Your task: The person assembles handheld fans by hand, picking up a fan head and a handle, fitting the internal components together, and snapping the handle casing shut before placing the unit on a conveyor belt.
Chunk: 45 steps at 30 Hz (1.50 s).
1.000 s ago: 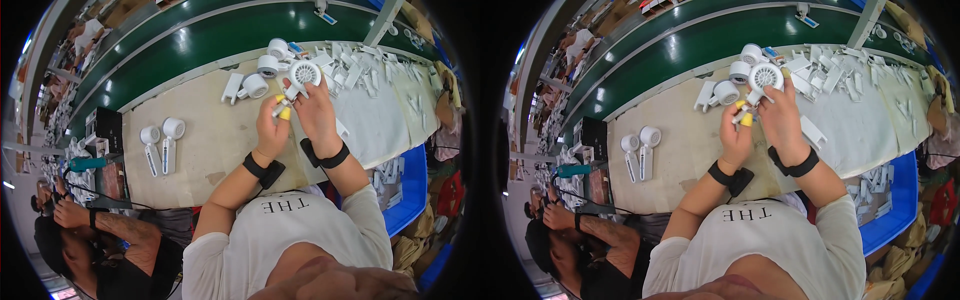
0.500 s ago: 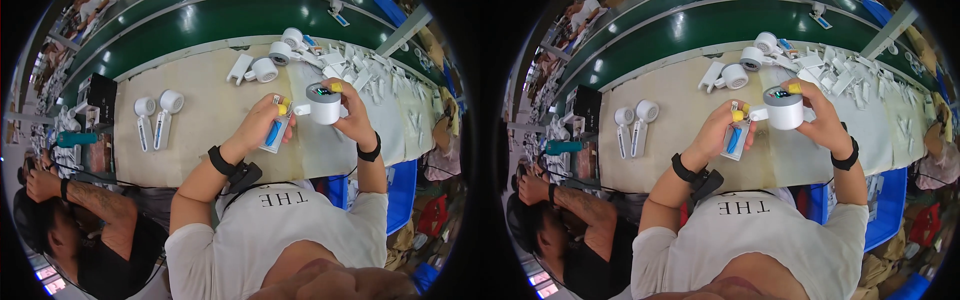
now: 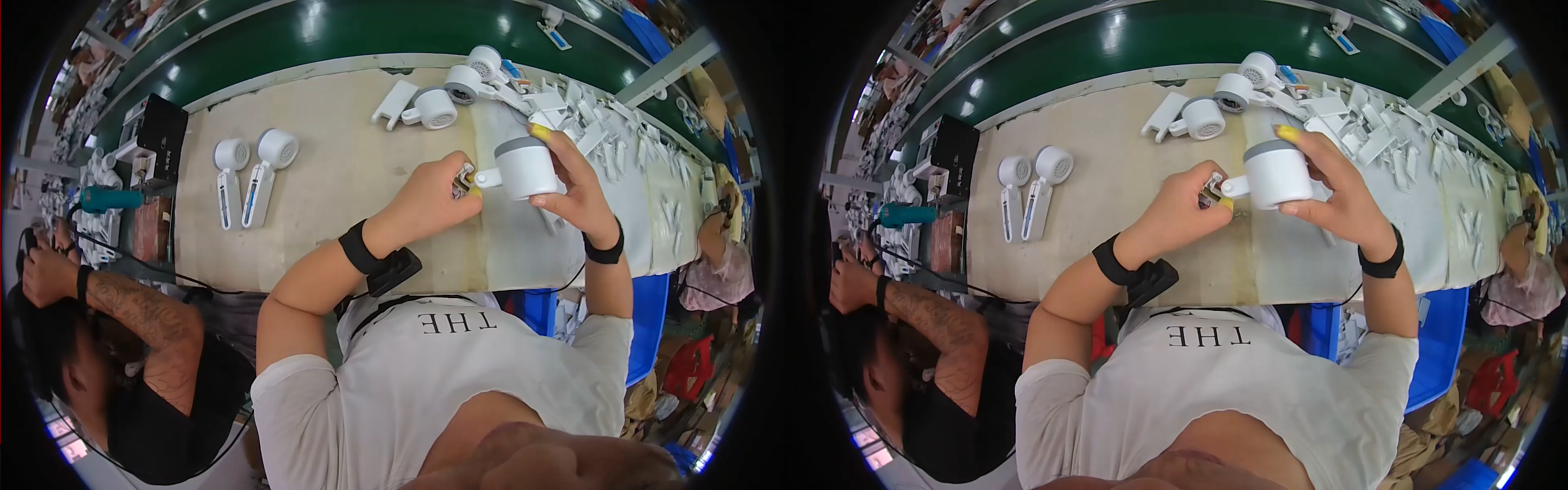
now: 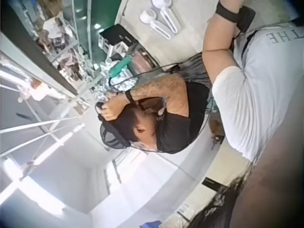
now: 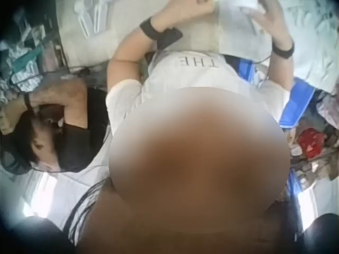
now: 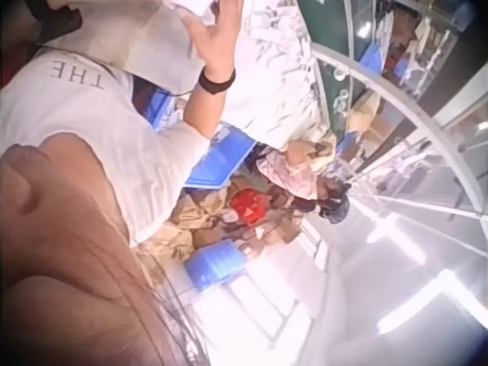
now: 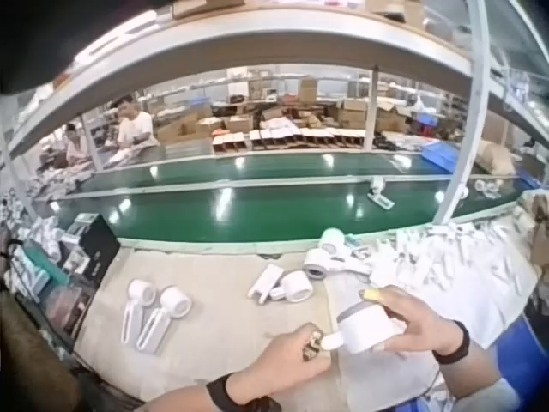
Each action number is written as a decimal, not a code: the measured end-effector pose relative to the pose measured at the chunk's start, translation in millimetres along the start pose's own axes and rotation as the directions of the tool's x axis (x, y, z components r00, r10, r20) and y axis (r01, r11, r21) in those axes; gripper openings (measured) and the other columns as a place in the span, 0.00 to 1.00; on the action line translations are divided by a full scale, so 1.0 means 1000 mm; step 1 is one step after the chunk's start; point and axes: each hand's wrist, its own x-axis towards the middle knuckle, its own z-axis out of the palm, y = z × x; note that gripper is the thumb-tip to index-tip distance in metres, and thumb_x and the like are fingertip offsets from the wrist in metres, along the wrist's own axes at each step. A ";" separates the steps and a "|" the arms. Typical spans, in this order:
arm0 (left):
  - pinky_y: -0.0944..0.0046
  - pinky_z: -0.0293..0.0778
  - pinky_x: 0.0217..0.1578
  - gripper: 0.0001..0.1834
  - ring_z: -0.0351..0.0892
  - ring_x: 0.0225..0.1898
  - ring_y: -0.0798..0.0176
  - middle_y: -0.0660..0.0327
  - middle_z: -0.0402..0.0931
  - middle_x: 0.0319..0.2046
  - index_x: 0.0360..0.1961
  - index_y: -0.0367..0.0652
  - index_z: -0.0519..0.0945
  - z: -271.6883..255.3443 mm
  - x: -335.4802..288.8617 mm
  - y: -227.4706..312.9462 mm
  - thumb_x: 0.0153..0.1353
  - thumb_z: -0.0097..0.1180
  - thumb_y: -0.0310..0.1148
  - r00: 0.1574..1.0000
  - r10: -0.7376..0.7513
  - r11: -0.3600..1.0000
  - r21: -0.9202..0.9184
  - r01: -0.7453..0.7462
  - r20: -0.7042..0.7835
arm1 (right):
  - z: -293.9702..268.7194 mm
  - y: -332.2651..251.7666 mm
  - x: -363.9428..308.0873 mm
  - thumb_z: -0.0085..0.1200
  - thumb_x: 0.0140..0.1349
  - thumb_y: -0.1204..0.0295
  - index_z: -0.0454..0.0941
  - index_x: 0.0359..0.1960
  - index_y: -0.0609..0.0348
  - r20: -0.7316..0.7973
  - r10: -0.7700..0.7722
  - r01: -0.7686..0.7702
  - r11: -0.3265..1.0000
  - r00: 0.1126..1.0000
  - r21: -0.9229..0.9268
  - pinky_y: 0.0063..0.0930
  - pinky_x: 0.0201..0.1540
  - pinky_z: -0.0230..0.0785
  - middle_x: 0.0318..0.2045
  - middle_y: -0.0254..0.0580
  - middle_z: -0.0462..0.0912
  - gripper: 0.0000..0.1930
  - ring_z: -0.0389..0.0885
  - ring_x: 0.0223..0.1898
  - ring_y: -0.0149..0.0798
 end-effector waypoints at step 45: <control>0.64 0.75 0.37 0.18 0.76 0.43 0.61 0.49 0.73 0.48 0.51 0.33 0.69 -0.002 0.000 -0.011 0.62 0.48 0.31 0.987 0.014 0.627 -0.768 -0.133 -0.160 | -0.021 0.087 -0.056 0.49 0.43 0.80 0.70 0.41 0.60 0.008 0.153 -0.136 0.899 0.988 -0.417 0.31 0.45 0.66 0.37 0.43 0.73 0.19 0.73 0.42 0.42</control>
